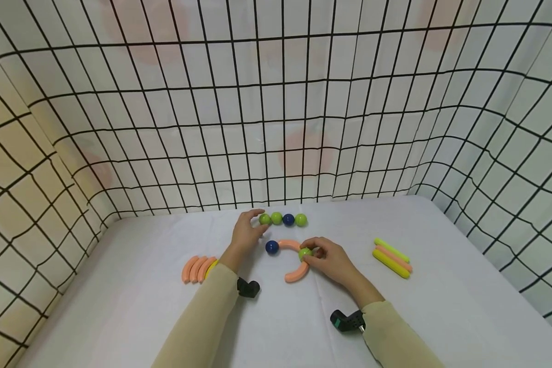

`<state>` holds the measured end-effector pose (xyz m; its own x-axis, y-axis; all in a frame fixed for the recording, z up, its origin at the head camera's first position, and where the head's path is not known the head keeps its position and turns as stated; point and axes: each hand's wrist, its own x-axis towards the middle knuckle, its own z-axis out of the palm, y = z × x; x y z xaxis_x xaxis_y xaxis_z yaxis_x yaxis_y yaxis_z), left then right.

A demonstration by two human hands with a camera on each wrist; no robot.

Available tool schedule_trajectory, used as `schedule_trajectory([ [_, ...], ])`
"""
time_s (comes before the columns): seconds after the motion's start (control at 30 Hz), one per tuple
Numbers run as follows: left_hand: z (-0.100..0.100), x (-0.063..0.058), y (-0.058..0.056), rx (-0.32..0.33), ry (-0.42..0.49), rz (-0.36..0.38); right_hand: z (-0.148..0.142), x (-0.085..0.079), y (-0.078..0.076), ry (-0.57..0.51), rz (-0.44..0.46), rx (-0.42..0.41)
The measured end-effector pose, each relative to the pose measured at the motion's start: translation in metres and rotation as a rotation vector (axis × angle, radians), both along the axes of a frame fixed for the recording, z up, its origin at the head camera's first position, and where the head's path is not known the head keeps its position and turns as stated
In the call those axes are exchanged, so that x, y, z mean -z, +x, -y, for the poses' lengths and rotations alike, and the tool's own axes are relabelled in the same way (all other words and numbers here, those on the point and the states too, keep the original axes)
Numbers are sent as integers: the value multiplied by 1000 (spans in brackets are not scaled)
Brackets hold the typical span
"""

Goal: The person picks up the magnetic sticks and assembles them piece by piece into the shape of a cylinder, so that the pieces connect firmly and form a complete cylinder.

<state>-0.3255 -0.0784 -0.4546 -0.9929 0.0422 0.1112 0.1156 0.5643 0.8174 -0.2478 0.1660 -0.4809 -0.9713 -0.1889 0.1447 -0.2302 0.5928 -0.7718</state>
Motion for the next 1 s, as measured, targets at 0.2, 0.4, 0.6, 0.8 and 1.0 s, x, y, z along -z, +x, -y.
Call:
schedule_trajectory([
  [0.2,0,-3,-4,67,-132,47,0,1,0,-6,0,2],
  [0.4,-1,-3,-4,46,-150,74,-1,3,-1,-7,-12,-4],
  [0.6,1,-2,-4,28,-153,58,0,-1,1,-4,-4,-1],
  [0.8,2,-1,-4,25,-154,60,1,-2,0,-1,-4,-1],
  [1.0,1,-2,-2,-5,-67,98,-1,0,-1,-2,18,-6],
])
